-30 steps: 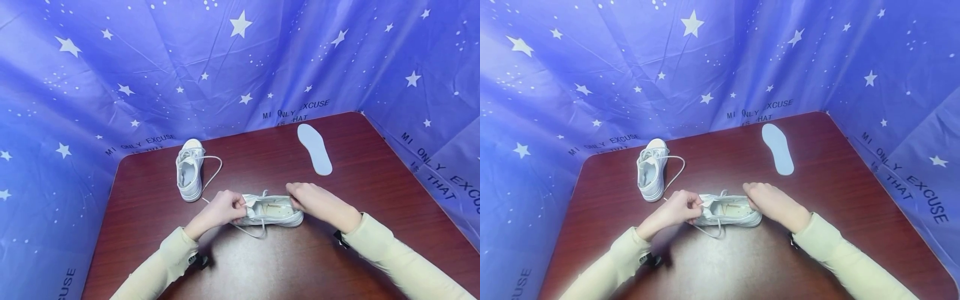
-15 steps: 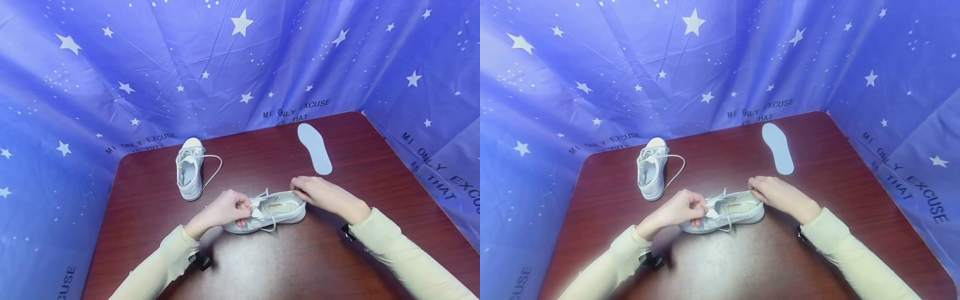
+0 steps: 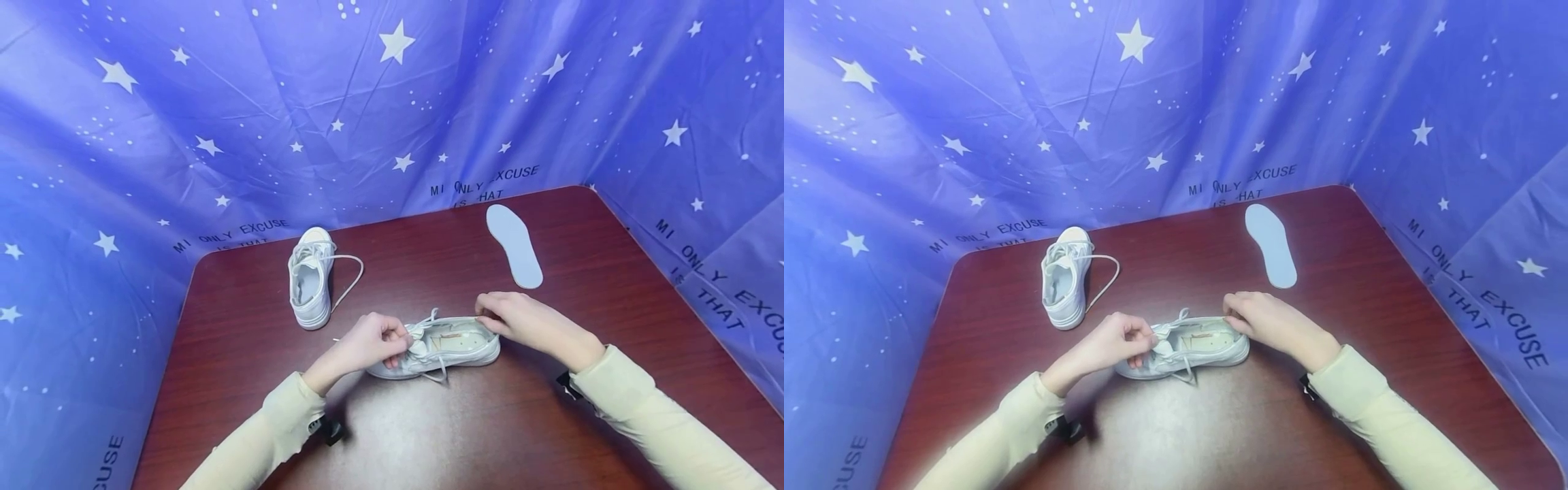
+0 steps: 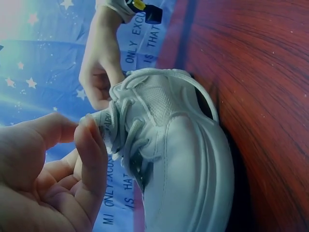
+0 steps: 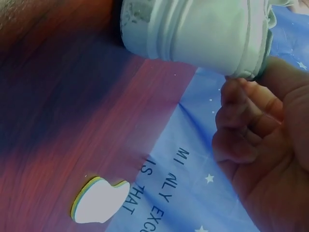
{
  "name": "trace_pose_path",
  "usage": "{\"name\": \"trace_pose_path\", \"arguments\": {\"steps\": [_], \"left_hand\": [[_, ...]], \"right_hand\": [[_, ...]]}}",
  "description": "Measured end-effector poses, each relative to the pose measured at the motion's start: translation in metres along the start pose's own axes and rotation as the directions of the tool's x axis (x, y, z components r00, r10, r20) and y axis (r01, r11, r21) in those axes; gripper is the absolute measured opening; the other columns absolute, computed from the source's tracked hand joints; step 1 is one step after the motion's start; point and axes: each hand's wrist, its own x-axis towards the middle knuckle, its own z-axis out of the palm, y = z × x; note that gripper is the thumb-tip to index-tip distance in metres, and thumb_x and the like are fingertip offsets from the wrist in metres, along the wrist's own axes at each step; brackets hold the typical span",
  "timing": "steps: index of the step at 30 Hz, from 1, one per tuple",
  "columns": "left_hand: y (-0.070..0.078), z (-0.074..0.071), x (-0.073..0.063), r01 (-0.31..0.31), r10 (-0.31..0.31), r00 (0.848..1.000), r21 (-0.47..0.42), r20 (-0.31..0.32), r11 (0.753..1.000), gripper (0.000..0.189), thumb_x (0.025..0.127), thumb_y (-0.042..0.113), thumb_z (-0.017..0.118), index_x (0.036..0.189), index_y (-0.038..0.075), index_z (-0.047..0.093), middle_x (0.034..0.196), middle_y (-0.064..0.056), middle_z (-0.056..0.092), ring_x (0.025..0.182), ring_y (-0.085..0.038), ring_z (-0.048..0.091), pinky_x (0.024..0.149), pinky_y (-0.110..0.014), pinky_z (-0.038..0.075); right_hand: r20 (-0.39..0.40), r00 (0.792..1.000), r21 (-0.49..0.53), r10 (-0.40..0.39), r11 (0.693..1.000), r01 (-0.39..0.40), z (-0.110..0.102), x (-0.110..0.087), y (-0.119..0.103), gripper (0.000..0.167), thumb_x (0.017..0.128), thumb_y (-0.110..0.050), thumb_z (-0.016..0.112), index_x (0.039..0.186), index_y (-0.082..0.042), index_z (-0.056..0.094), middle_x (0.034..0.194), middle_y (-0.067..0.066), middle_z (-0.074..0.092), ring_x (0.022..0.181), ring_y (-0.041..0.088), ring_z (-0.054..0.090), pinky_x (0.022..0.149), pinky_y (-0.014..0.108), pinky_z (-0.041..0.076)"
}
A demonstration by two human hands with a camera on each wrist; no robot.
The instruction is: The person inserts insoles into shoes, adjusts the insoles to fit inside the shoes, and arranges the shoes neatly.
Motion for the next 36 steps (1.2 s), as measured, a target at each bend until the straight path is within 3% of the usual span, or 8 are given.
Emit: {"name": "trace_pose_path", "arguments": {"steps": [5,10,17,21,26,36], "left_hand": [[0.001,0.005,0.003,-0.018,0.019,0.999,0.012,-0.026,1.0,0.015,0.095,0.009,0.063,0.087,-0.001,0.072,0.068,-0.009,0.07,0.052,-0.003,0.061,0.053,-0.023,0.054],[0.001,0.008,0.003,-0.011,0.012,0.999,0.026,-0.05,1.0,0.018,0.097,0.015,0.066,0.085,0.002,0.071,0.062,-0.002,0.066,0.051,-0.005,0.059,0.051,-0.022,0.05],[0.001,0.011,0.003,-0.035,0.046,0.994,0.11,-0.098,0.993,0.023,0.098,0.021,0.068,0.08,0.008,0.07,0.059,0.002,0.062,0.051,-0.002,0.055,0.05,-0.019,0.039],[0.002,0.014,0.005,-0.065,0.088,0.987,0.174,-0.131,0.983,0.021,0.096,0.021,0.068,0.078,0.01,0.071,0.062,0.011,0.058,0.055,0.002,0.051,0.054,-0.018,0.041],[0.002,0.018,0.008,-0.093,0.129,0.98,0.22,-0.154,0.971,0.02,0.095,0.02,0.068,0.077,0.011,0.07,0.067,0.011,0.061,0.059,0.003,0.051,0.057,-0.018,0.044],[-0.001,0.015,0.006,-0.078,0.152,0.964,0.315,-0.217,0.946,0.026,0.099,0.024,0.065,0.075,0.016,0.066,0.065,0.013,0.057,0.058,0.001,0.048,0.058,-0.02,0.041]], "right_hand": [[0.025,0.999,-0.022,0.035,0.999,-0.035,-0.001,-0.001,-0.001,0.017,0.092,-0.007,0.074,0.086,-0.016,0.061,0.081,-0.009,0.061,0.072,0.005,0.056,0.067,0.032,0.052],[0.032,0.997,-0.003,0.065,0.998,-0.065,-0.002,-0.005,-0.001,0.015,0.093,-0.01,0.072,0.086,-0.018,0.062,0.081,-0.012,0.061,0.072,0.003,0.057,0.067,0.032,0.053],[-0.017,0.999,0.021,0.049,0.999,-0.049,-0.004,-0.01,0.002,0.018,0.094,-0.01,0.072,0.084,-0.02,0.06,0.078,-0.016,0.056,0.068,0.001,0.051,0.064,0.028,0.049],[-0.056,0.998,0.024,0.04,0.999,-0.039,-0.005,-0.011,0.004,0.021,0.094,-0.009,0.073,0.083,-0.02,0.059,0.077,-0.017,0.053,0.068,0.001,0.049,0.064,0.027,0.048],[-0.061,0.997,0.029,0.042,0.999,-0.04,-0.003,-0.013,0.004,0.021,0.093,-0.008,0.073,0.084,-0.02,0.059,0.077,-0.017,0.054,0.068,0.004,0.052,0.064,0.028,0.049],[-0.037,0.998,0.034,0.055,0.998,-0.054,-0.002,-0.013,0.001,0.017,0.093,-0.008,0.073,0.086,-0.019,0.061,0.081,-0.015,0.06,0.07,0.005,0.055,0.065,0.029,0.05]]}}
